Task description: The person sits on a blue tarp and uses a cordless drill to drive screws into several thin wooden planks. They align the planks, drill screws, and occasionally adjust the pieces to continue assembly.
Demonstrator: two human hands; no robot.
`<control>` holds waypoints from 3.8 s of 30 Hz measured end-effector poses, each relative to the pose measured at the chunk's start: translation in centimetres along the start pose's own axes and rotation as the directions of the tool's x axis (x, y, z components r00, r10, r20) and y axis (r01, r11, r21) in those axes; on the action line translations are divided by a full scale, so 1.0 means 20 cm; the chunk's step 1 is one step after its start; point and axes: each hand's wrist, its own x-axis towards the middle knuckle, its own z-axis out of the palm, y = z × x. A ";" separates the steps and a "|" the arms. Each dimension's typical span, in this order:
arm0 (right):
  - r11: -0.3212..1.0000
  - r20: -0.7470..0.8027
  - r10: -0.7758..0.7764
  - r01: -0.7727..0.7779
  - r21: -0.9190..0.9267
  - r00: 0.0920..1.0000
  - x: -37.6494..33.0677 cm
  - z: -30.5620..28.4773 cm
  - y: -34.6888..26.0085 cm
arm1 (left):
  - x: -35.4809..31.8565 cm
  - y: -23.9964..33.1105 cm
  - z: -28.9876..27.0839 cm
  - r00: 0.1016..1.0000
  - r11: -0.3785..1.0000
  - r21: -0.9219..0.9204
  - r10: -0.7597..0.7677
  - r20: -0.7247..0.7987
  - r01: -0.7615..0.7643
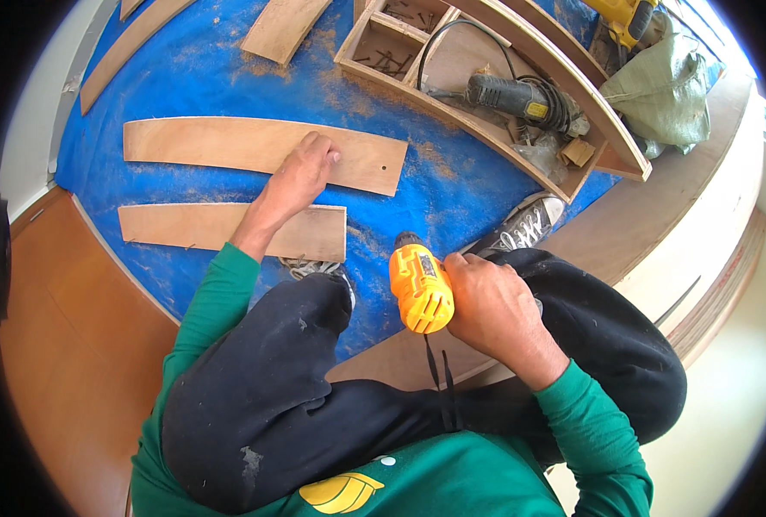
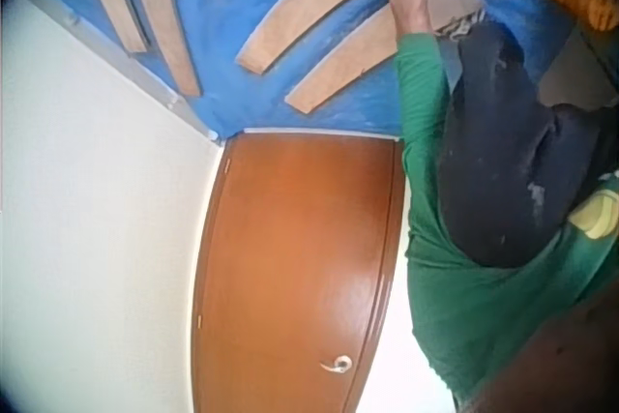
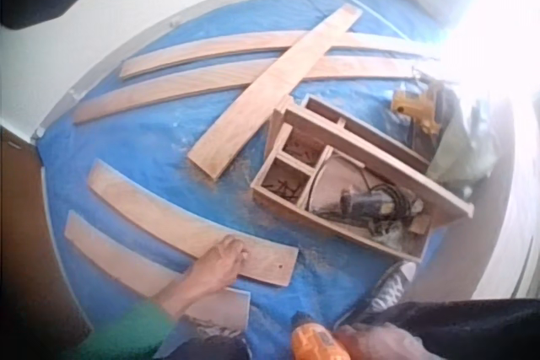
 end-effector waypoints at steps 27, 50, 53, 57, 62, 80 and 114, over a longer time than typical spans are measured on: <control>0.913 -0.160 -0.018 0.082 0.400 0.987 0.24 0.04 -0.12 | -0.07 -0.10 0.13 0.981 0.954 -0.298 -0.027 -0.194 -0.033; 0.905 -0.035 0.154 -0.127 0.406 0.987 0.55 0.03 -0.15 | -0.06 -0.18 0.22 0.954 0.946 -0.266 0.108 -0.280 -0.185; 0.896 -0.063 0.140 -0.099 0.432 0.988 0.54 0.04 -0.16 | -0.06 -0.19 0.22 0.950 0.941 -0.264 0.131 -0.284 -0.210; 0.901 -0.078 0.137 -0.092 0.424 0.987 0.53 0.06 -0.17 | -0.06 -0.20 0.23 0.943 0.943 -0.252 0.135 -0.305 -0.216; 0.899 -0.071 0.132 -0.089 0.429 0.989 0.54 0.07 -0.15 | -0.06 -0.20 0.22 0.942 0.947 -0.239 0.138 -0.306 -0.216; 0.992 -0.083 0.024 -0.014 0.123 0.996 0.62 0.01 -0.28 | -0.05 -0.21 0.24 0.929 0.959 -0.154 0.178 -0.324 -0.237; 0.999 -0.029 -0.036 0.037 0.023 0.999 0.71 0.00 -0.24 | 0.05 -0.26 -0.18 0.956 0.826 0.506 0.121 0.269 -0.247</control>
